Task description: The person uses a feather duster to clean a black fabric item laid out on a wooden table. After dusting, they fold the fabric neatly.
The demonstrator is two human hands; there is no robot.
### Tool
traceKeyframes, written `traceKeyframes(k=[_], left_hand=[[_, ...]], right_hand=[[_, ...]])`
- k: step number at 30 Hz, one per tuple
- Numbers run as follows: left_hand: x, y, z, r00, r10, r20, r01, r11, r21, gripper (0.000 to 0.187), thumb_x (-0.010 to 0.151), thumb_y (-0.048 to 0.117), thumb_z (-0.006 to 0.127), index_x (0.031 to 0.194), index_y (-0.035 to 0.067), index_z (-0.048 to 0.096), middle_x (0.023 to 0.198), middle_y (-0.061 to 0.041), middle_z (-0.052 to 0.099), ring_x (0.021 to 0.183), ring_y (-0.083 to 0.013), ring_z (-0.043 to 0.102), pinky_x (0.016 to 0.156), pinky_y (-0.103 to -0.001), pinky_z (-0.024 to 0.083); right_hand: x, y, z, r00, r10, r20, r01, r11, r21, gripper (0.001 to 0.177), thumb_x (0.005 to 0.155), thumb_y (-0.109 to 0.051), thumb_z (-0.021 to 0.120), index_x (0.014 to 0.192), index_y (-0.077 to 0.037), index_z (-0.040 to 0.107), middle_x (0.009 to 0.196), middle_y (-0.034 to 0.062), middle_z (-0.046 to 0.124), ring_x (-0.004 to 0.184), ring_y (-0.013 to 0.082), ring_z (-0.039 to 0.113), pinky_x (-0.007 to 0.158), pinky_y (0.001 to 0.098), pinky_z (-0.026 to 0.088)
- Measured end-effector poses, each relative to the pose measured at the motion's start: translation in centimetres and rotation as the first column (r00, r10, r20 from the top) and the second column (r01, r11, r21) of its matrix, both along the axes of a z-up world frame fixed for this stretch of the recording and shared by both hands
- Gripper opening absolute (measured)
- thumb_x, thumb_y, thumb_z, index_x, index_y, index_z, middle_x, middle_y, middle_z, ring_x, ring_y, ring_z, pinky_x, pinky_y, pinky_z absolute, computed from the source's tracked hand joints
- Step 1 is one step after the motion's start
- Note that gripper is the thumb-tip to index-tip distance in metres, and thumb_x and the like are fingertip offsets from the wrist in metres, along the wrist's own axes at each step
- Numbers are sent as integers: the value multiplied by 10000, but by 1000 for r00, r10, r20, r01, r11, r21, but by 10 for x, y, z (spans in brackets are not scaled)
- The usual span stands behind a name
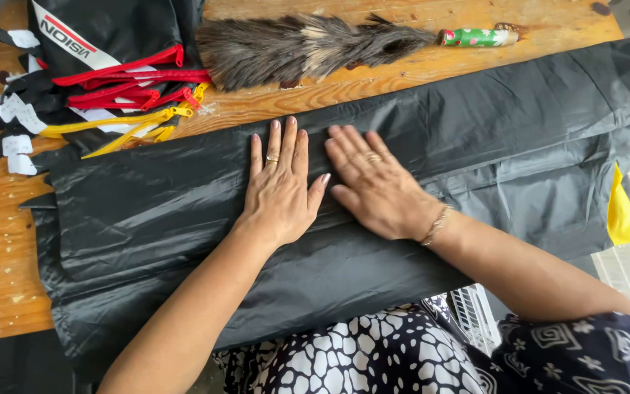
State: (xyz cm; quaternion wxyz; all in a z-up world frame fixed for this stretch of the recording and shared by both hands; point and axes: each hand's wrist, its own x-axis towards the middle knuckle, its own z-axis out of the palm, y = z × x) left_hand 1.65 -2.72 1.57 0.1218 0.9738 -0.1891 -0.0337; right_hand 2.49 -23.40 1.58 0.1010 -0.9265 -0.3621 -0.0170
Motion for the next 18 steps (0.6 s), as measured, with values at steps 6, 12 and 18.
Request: traceKeyframes(k=[6, 12, 18], left_hand=[[-1, 1, -4, 1000, -18, 8, 18, 1000, 23, 795, 1062, 487, 301, 1591, -97, 190, 1686, -307, 46, 1563, -457, -40, 1222, -630, -92], [-2, -3, -5, 999, -11, 40, 8, 997, 74, 806, 1037, 469, 347, 1584, -104, 200, 1684, -311, 56, 1560, -467, -40, 1225, -627, -96], [-7, -5, 18, 997, -40, -70, 39, 999, -5, 862, 999, 532, 348, 1619, -27, 137, 1700, -245, 28, 1539, -430, -176, 1221, -608, -180]], right_hand=[[21, -81, -1, 958, -265, -106, 262, 964, -39, 722, 1093, -429, 364, 1648, -8, 173, 1716, 217, 112, 1585, 348, 73, 1276, 478, 66], [11, -52, 7, 949, -307, 72, 307, 952, 11, 822, 1065, -470, 515, 1588, 125, 293, 1654, 347, 213, 1542, 465, 188, 1253, 559, 132], [5, 58, 5, 997, 10, -72, 2, 986, 167, 938, 1019, -690, 392, 1611, 24, 251, 1694, 248, 145, 1585, 377, 123, 1295, 531, 84]])
